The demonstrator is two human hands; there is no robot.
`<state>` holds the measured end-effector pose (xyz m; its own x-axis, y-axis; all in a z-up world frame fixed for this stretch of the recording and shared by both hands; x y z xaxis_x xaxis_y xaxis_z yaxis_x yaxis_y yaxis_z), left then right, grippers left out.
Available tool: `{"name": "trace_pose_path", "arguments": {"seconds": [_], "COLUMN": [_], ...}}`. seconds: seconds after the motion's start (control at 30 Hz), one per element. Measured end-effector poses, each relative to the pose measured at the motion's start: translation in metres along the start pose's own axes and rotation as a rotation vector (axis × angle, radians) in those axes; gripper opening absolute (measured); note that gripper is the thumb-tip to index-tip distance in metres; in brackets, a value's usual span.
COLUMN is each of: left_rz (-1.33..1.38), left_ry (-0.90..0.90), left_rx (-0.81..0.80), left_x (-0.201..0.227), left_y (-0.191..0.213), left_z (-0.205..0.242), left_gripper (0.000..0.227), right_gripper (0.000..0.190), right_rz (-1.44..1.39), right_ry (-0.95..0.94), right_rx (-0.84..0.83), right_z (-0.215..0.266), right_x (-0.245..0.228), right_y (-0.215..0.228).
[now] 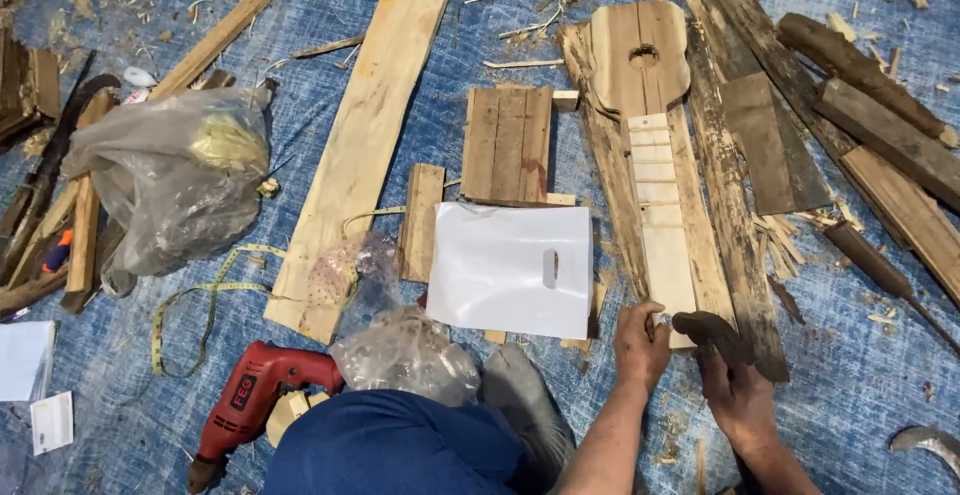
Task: Assembling a wooden stringed instrument by hammering components together on a workshop floor.
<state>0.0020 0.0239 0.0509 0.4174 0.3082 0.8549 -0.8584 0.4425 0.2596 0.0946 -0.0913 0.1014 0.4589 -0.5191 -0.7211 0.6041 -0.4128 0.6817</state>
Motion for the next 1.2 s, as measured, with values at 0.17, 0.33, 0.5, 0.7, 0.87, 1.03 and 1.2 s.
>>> {"name": "trace_pose_path", "arguments": {"seconds": [0.17,0.33,0.5,0.7,0.87,1.03,1.2], "left_rz": [0.023,0.135,0.162,0.172,0.177,0.201,0.182], "left_ry": [0.176,0.207,0.18,0.166,0.219,0.207,0.217], "left_rx": [-0.103,-0.074,-0.05,-0.036,-0.055,-0.048,-0.045], "left_x": [0.002,-0.009,-0.021,-0.025,-0.024,-0.027,-0.03], "left_y": [0.0,-0.006,-0.014,-0.015,-0.014,-0.017,-0.018], "left_z": [-0.002,-0.007,-0.014,-0.015,-0.014,-0.015,-0.017], "left_gripper": [0.018,0.018,0.019,0.02,0.015,0.016,0.015], "right_gripper": [0.033,0.026,0.033,0.032,0.036,0.033,0.034], "right_rz": [-0.036,-0.007,-0.061,-0.017,-0.001,0.029,0.071], "right_ry": [0.032,0.067,-0.13,-0.132,-0.193,-0.116,-0.07], "right_rx": [-0.037,-0.011,-0.11,-0.106,-0.096,-0.06,-0.047], "right_z": [-0.003,0.0,-0.004,-0.002,0.002,0.005,0.004], "right_x": [-0.001,0.013,0.021,0.001,-0.007,0.002,0.005], "right_y": [-0.001,-0.007,-0.012,-0.007,-0.003,-0.004,-0.006]}}
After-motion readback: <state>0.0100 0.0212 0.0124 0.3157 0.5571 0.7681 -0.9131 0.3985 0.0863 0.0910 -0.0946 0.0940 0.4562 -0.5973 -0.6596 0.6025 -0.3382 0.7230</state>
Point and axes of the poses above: each hand's wrist, its own z-axis away from the middle knuckle, its own y-axis out of the back of the hand, x = y × z, the point moved 2 cm from there along -z, towards the middle knuckle, and after that the axes turned 8 degrees about y, right-handed, at the moved point
